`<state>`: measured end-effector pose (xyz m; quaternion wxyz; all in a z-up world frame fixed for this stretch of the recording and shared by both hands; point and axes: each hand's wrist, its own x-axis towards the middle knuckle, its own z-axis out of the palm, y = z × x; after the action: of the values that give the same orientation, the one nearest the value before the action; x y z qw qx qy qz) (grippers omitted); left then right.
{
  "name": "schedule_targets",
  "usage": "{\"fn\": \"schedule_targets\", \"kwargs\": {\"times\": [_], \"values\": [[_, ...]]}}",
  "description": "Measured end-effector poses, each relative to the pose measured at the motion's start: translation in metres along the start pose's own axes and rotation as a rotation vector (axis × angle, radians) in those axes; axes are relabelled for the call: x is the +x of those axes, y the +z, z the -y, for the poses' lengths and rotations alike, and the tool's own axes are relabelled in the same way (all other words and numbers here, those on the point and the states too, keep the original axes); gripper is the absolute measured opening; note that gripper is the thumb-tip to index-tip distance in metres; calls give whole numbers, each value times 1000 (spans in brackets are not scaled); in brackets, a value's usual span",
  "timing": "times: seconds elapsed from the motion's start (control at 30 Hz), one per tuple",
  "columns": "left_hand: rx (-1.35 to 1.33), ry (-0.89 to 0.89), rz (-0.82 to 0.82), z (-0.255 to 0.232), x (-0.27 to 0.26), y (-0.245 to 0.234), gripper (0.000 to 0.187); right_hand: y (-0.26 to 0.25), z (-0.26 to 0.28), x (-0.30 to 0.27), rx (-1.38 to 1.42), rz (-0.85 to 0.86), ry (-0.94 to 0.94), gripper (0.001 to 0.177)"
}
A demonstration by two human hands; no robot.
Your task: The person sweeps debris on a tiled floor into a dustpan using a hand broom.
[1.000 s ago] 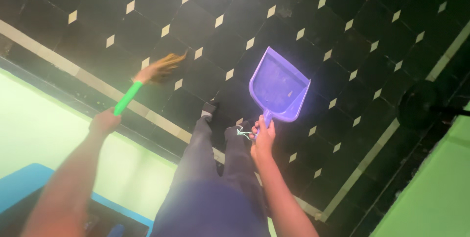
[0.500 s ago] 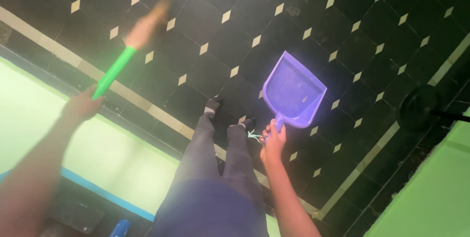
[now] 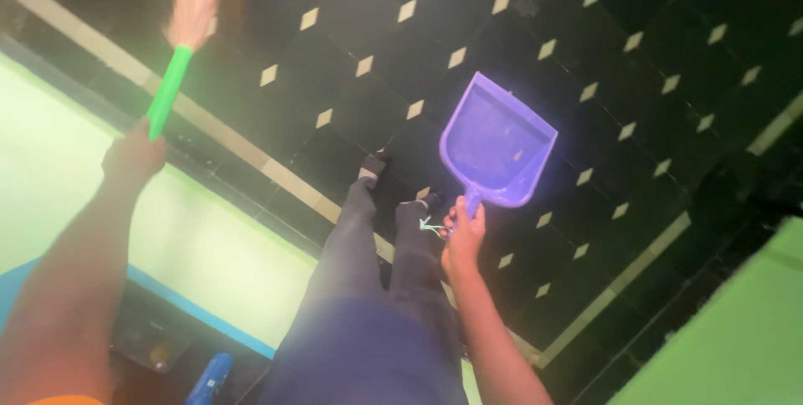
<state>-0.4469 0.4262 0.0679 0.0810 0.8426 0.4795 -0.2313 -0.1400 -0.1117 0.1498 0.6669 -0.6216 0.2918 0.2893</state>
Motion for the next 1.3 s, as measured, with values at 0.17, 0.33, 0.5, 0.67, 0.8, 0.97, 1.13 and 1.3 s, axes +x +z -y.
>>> {"fn": "schedule_targets", "kwargs": {"times": [0.17,0.33,0.5,0.67,0.8,0.97,1.13,1.3], "values": [[-481,-119,297,-5,-5,-66,56,0,-5,9,-6,-3,21,15],[-422,-50,405,-15,5,-13,55,12,-4,11,-11,-10,-26,15],[-126,39,118,-33,54,60,48,20,3,1,-26,-21,-14,14],[-230,-87,-53,-32,70,34,45,13,0,-1,-10,-13,-36,15],[-444,46,-73,-22,39,-21,57,30,-2,17,46,-10,-11,18],[-425,56,111,-24,0,-39,49,98,20,60,127,135,23,23],[-441,128,282,-50,-9,15,59,154,68,81,133,220,-74,20],[-258,13,243,-99,-1,42,48,151,93,74,139,227,-136,15]]}}
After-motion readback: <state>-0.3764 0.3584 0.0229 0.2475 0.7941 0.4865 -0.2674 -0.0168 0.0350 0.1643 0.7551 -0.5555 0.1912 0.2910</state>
